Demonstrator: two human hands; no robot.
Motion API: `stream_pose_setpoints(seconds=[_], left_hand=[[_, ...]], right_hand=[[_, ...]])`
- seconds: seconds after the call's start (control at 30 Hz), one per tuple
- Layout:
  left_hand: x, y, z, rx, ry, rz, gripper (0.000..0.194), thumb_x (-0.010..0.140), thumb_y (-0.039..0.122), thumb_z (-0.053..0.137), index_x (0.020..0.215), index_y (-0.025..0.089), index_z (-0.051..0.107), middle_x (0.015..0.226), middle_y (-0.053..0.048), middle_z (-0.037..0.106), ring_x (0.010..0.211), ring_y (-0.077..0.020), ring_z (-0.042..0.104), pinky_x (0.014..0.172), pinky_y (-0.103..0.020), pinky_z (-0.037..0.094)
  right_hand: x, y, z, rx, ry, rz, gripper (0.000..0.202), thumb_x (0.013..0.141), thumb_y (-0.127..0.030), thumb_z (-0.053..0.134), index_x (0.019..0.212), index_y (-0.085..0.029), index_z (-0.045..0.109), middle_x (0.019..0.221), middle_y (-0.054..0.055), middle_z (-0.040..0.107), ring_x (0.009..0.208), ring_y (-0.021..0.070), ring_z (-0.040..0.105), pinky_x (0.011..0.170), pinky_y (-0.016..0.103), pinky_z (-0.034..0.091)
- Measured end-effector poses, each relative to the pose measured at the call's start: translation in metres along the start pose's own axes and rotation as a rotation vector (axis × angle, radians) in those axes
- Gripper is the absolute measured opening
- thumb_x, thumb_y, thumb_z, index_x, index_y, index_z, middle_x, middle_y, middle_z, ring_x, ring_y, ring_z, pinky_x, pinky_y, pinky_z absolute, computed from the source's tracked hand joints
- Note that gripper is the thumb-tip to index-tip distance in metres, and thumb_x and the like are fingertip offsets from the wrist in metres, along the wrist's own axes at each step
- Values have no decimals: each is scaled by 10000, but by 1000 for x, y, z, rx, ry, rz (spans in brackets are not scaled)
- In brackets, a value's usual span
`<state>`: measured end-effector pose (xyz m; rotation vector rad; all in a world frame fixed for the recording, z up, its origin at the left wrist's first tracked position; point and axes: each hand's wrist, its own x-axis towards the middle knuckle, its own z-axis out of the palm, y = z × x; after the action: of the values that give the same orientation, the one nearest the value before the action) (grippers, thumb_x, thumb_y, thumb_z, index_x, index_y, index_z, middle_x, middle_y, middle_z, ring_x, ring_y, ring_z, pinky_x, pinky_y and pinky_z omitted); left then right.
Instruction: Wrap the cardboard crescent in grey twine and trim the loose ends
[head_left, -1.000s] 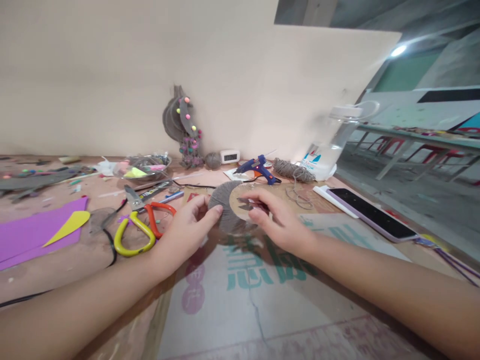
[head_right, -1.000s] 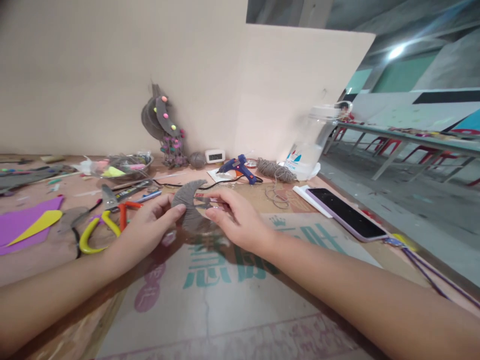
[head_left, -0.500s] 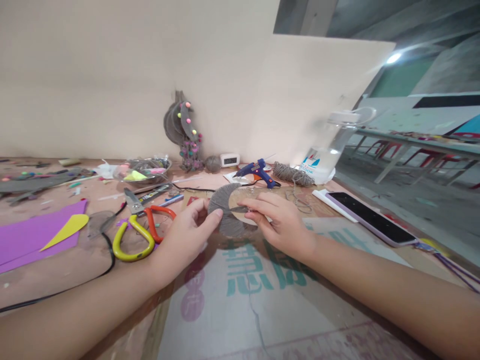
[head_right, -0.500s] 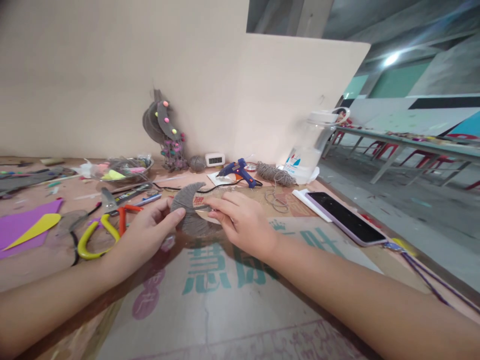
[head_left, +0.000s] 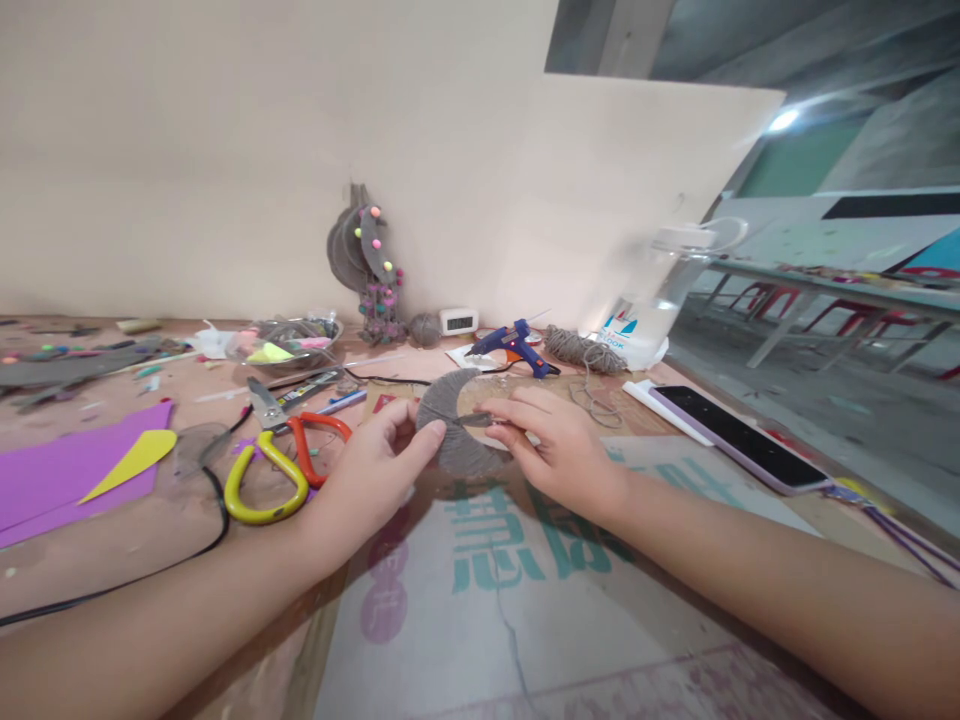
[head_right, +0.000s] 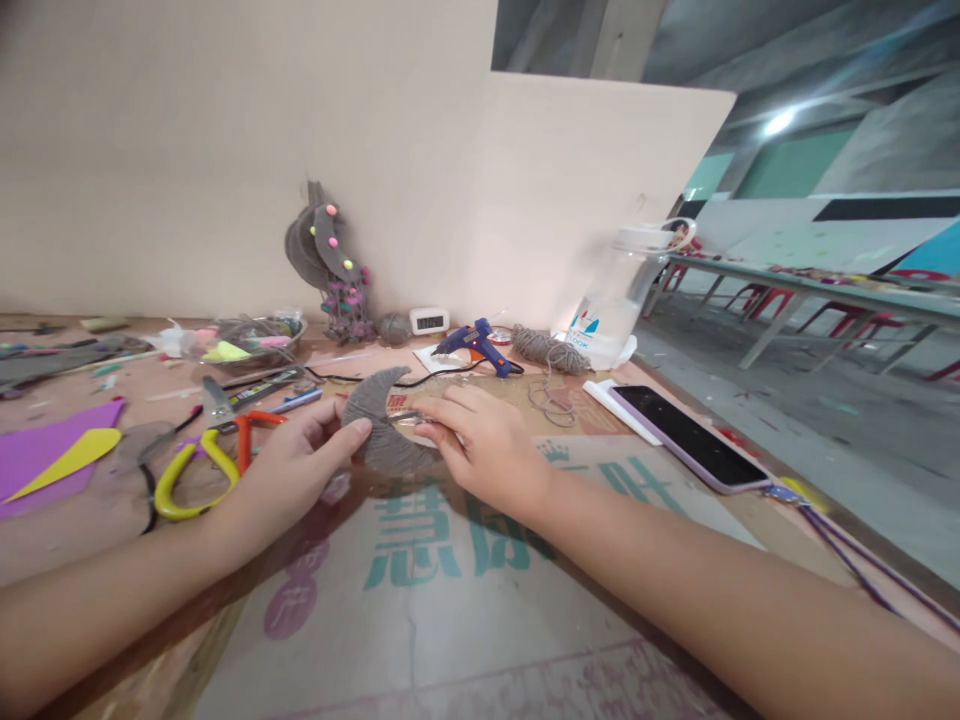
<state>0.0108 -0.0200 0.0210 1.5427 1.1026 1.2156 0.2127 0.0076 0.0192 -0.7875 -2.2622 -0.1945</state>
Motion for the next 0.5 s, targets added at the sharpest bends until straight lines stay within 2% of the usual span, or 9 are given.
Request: stream_pose_setpoints(seconds=[0.2,0.5], left_hand=[[1,-1,0,8,3,28,200,803,342,565,714,168,522,657,32,539,612,-104,511,582,-211,407],[1,2,1,-14,5,8,195,788,326,570,686,171,512,634,30,539,601,-111,509,573,-216,415]], right_hand=[[-1,1,2,10,6,32,224,902,-229,486,1080,-198,619,919,67,657,877,180,599,769,315,472],[-1,0,1,-13,5,27,222,899,-231,499,1081,-188,621,934,68,666,894,177,602,785,308,476]])
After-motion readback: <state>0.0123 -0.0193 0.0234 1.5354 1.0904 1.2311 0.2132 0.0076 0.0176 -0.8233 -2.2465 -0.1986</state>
